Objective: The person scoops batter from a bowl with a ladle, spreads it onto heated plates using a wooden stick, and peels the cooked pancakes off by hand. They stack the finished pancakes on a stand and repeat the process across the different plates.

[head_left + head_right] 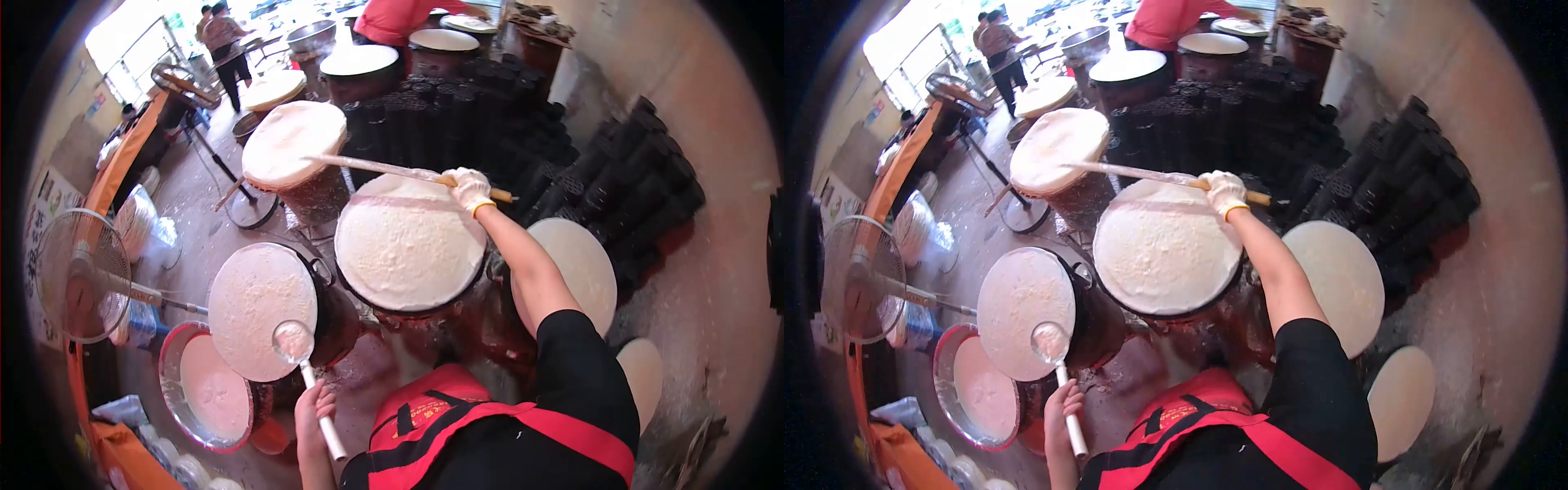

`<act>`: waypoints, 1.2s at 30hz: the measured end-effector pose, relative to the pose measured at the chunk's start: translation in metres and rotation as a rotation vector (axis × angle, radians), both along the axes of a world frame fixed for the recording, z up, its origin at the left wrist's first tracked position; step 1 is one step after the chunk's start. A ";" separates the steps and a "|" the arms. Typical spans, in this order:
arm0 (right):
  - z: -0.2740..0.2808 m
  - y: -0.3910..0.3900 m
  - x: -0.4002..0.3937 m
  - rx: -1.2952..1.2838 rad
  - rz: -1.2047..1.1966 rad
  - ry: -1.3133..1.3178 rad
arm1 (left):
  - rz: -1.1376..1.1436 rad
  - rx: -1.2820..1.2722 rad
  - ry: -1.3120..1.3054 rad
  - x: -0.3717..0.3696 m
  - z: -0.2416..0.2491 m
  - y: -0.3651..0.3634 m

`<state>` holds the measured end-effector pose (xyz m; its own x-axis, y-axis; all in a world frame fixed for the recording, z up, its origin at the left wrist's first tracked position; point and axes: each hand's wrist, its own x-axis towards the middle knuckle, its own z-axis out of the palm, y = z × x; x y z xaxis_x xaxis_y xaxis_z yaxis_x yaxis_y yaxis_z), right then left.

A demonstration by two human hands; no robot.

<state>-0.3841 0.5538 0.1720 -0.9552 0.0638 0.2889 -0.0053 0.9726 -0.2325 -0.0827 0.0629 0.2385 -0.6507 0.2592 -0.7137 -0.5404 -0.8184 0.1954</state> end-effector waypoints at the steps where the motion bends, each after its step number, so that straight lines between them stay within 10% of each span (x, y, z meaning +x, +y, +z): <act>1: -0.002 0.005 -0.018 0.019 -0.009 0.010 | 0.080 0.049 -0.042 0.000 0.006 0.001; 12: -0.036 0.021 -0.112 -0.421 0.240 -0.463 | 0.476 0.179 -0.116 -0.023 0.053 0.013; 18: 0.103 -0.043 -0.068 -0.499 0.276 -0.198 | 0.471 0.198 -0.092 -0.053 0.050 -0.028; 24: 0.291 -0.136 -0.134 0.040 0.140 0.014 | 0.368 0.170 -0.013 -0.096 0.036 -0.100; 27: 0.322 -0.181 -0.170 0.242 0.579 0.741 | 0.360 0.163 0.034 -0.106 0.043 -0.130; 36: 0.106 -0.306 -0.237 0.304 0.715 0.693 | 0.625 0.225 0.055 -0.075 0.042 -0.163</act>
